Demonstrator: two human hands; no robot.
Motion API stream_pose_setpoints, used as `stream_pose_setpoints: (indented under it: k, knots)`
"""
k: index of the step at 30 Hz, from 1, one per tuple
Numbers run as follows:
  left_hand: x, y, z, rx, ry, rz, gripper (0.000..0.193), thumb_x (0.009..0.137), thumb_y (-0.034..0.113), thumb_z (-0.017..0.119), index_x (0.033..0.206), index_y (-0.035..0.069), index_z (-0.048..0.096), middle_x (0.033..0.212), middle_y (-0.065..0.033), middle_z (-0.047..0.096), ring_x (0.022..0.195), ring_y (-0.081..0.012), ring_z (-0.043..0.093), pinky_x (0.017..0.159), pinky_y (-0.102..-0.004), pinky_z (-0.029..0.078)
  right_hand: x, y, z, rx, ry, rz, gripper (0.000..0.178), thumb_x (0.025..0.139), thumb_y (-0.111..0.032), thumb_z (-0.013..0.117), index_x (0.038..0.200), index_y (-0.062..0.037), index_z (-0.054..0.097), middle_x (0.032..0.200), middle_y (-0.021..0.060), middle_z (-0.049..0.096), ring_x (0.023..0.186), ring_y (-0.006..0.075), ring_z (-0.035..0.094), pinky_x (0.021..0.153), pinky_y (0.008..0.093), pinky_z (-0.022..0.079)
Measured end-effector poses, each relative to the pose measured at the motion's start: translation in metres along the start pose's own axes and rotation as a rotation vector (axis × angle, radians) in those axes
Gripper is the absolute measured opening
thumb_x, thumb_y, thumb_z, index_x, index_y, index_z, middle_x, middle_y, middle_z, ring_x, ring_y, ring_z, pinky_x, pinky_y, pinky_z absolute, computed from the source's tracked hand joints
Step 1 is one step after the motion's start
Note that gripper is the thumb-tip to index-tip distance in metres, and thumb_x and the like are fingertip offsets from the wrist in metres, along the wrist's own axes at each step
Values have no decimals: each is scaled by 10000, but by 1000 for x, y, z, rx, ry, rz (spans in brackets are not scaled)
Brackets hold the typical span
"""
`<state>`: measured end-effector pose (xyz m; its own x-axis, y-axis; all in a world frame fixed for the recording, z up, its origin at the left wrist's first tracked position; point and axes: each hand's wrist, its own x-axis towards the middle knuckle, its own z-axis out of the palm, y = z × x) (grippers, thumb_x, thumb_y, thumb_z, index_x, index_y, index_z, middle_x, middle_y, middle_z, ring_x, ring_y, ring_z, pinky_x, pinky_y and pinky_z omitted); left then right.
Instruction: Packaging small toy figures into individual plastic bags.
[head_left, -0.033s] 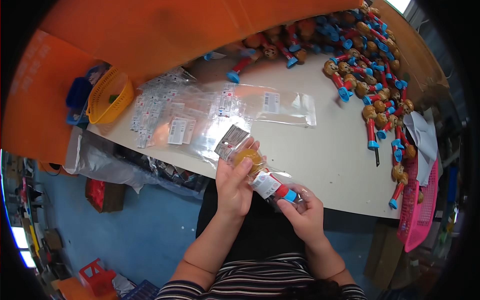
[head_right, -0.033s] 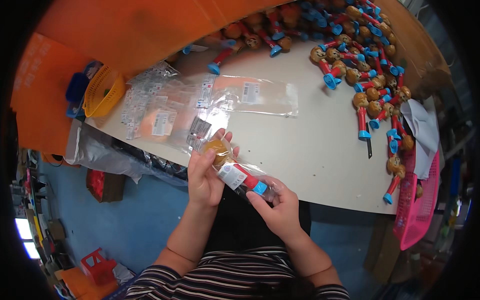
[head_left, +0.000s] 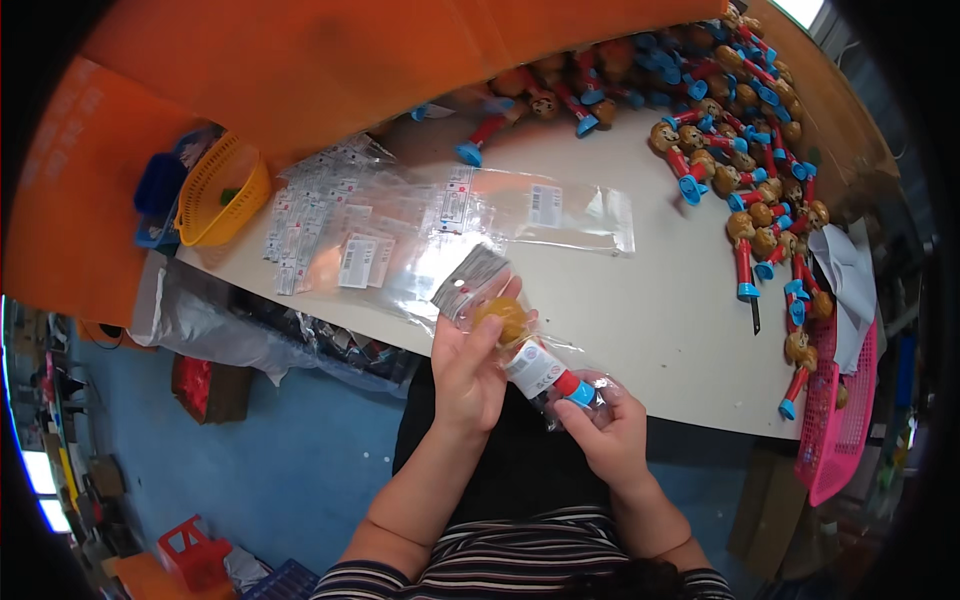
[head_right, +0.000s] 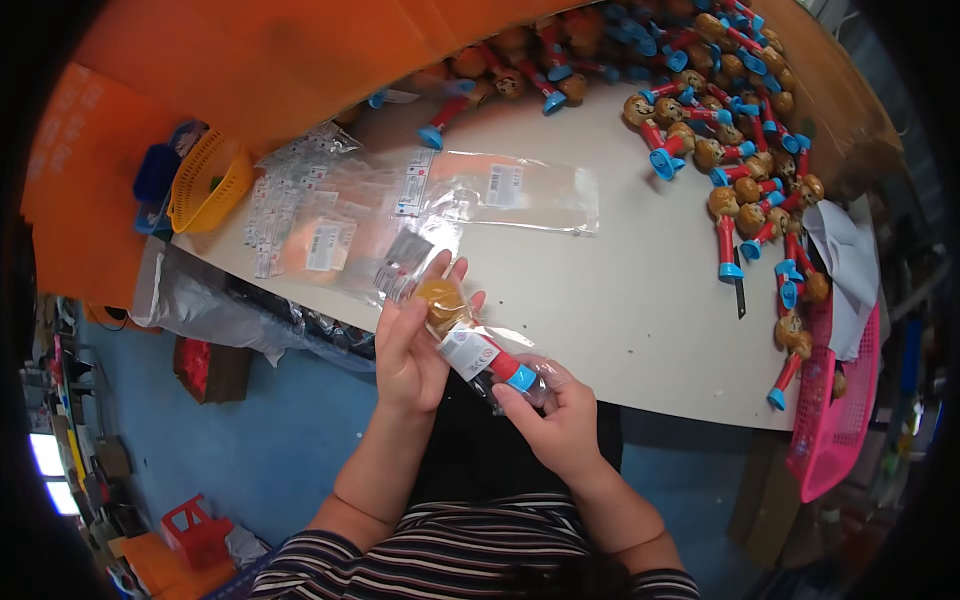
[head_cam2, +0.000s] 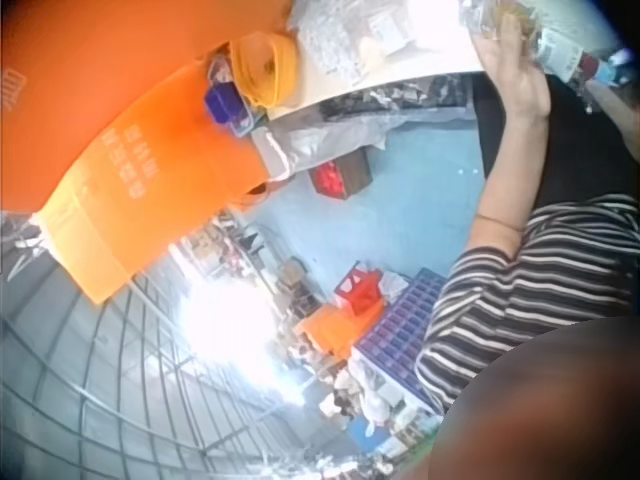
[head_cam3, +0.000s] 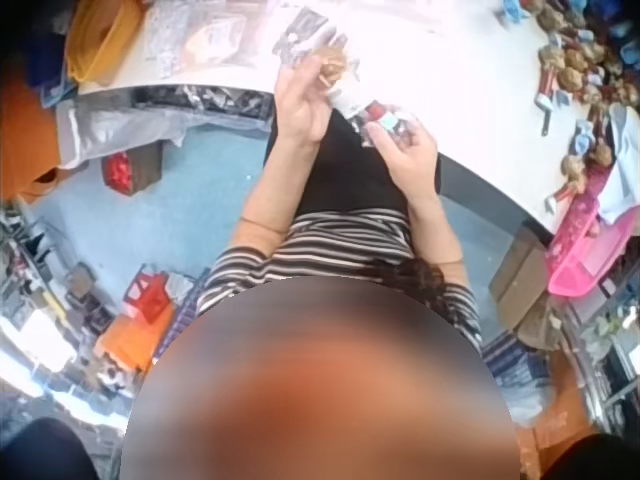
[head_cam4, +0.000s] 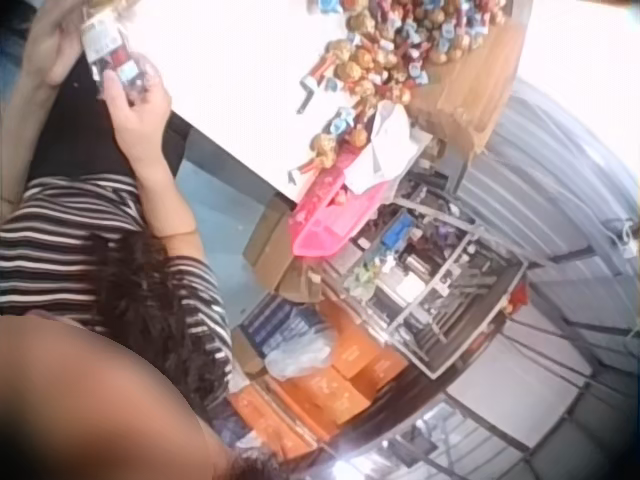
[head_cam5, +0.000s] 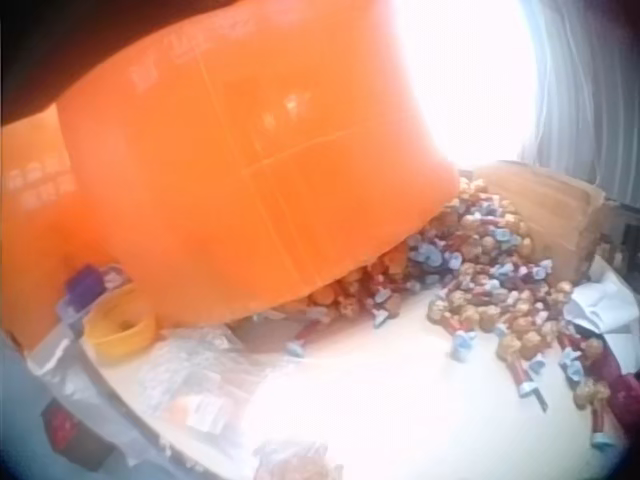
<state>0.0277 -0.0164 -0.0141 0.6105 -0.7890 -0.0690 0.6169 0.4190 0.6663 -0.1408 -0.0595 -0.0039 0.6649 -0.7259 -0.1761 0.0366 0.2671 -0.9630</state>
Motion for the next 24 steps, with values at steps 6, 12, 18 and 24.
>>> stream_pose_setpoints:
  k: [6,12,18,24]
  knots:
    - [10,1,-15,-182,-304,-40,803,947,522,530,1495,8,246,1542,-258,240,1432,-444,234,1131,-612,282,2,-1,0,319,-124,240,338,918,-33,621,1219,89,526,998,139,684,863,198,690,793,319,572]
    - [-1,8,4,-51,-158,-109,552,1006,358,496,1395,-15,377,1333,-310,469,1215,-425,537,1007,-507,484,-8,12,14,-26,-4,38,336,912,-29,642,1206,102,543,1001,142,683,863,164,681,763,280,555]
    - [-7,6,14,100,52,-15,404,1002,261,544,1267,-26,443,1137,-251,613,974,-298,674,838,-384,575,-9,30,28,-450,244,-393,324,838,-22,737,1119,83,615,939,125,694,805,131,664,725,245,533]
    - [-6,6,10,181,124,-20,364,1025,266,508,1233,-30,467,1106,-234,625,977,-272,673,837,-375,570,-4,30,23,-582,275,-496,324,810,-39,774,1083,73,640,911,133,702,786,144,683,701,264,550]
